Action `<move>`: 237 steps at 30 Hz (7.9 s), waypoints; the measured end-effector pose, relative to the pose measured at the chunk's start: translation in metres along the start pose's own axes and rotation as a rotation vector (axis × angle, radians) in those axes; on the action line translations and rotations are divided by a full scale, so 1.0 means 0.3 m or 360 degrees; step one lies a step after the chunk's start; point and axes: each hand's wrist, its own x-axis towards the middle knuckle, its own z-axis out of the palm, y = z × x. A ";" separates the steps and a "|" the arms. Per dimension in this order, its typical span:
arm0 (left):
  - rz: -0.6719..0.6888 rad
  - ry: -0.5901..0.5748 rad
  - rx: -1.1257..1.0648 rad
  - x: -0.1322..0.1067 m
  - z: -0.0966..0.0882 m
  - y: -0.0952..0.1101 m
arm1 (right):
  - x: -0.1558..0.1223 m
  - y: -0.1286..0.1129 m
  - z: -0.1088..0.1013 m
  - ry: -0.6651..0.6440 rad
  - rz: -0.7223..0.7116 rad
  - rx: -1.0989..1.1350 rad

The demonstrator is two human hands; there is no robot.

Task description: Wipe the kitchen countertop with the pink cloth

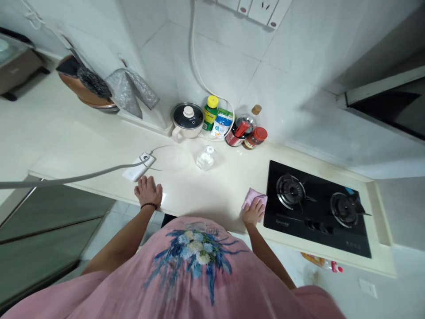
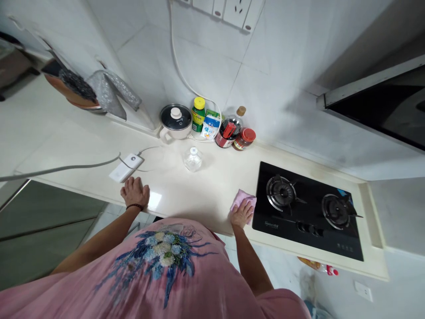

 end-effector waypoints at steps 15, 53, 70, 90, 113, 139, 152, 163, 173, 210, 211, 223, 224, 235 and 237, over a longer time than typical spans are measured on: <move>-0.0003 0.0012 0.0043 0.003 0.011 -0.010 | -0.136 -0.298 0.032 -0.0402 -0.1233 -0.0028; 0.0082 -0.0016 0.0016 -0.005 -0.005 -0.010 | -0.286 0.116 0.031 0.0040 0.0092 0.0021; 0.0068 0.0007 0.0053 -0.005 -0.003 -0.005 | -0.339 -0.091 0.059 -0.0194 -0.0674 0.0015; -0.0014 -0.0007 0.0075 -0.008 -0.007 0.014 | 0.127 0.041 0.013 -0.0089 -0.0105 0.0062; -0.0075 -0.0023 0.0089 -0.001 0.015 -0.001 | 0.493 -0.824 0.058 -0.0412 -0.0884 -0.0078; -0.0001 -0.0066 -0.0020 0.001 -0.002 -0.006 | -0.015 -0.582 0.059 -0.0306 -0.0704 0.0079; 0.0013 -0.0062 -0.0089 -0.001 -0.003 -0.006 | -0.172 -0.392 0.044 -0.0319 -0.0932 0.0026; 0.0014 -0.0073 -0.0030 0.001 0.002 -0.007 | -0.236 -0.014 0.036 0.0027 0.0036 0.0009; -0.0003 -0.0093 0.0010 0.011 0.016 -0.016 | -0.450 -0.675 0.087 -0.0400 -0.1529 0.0121; -0.0028 -0.0150 0.0043 0.006 0.007 -0.006 | -0.246 -0.813 0.035 -0.0515 -0.0967 0.1060; -0.0028 -0.0150 0.0043 0.006 0.007 -0.005 | -0.213 -0.819 0.027 -0.0413 -0.0766 0.1175; -0.0083 -0.0182 0.0019 0.011 0.004 0.002 | 0.119 -1.136 -0.018 -0.0016 -0.0468 0.1638; -0.0084 -0.0185 0.0016 0.012 0.004 0.001 | 0.142 -1.141 -0.024 -0.0014 -0.0478 0.1686; -0.0088 -0.0168 -0.0009 0.014 0.009 -0.003 | 0.317 -0.758 -0.215 -0.1431 -0.0338 0.1663; -0.0089 -0.0165 -0.0007 0.014 0.008 -0.003 | 0.287 -0.715 -0.224 -0.1765 -0.0282 0.1512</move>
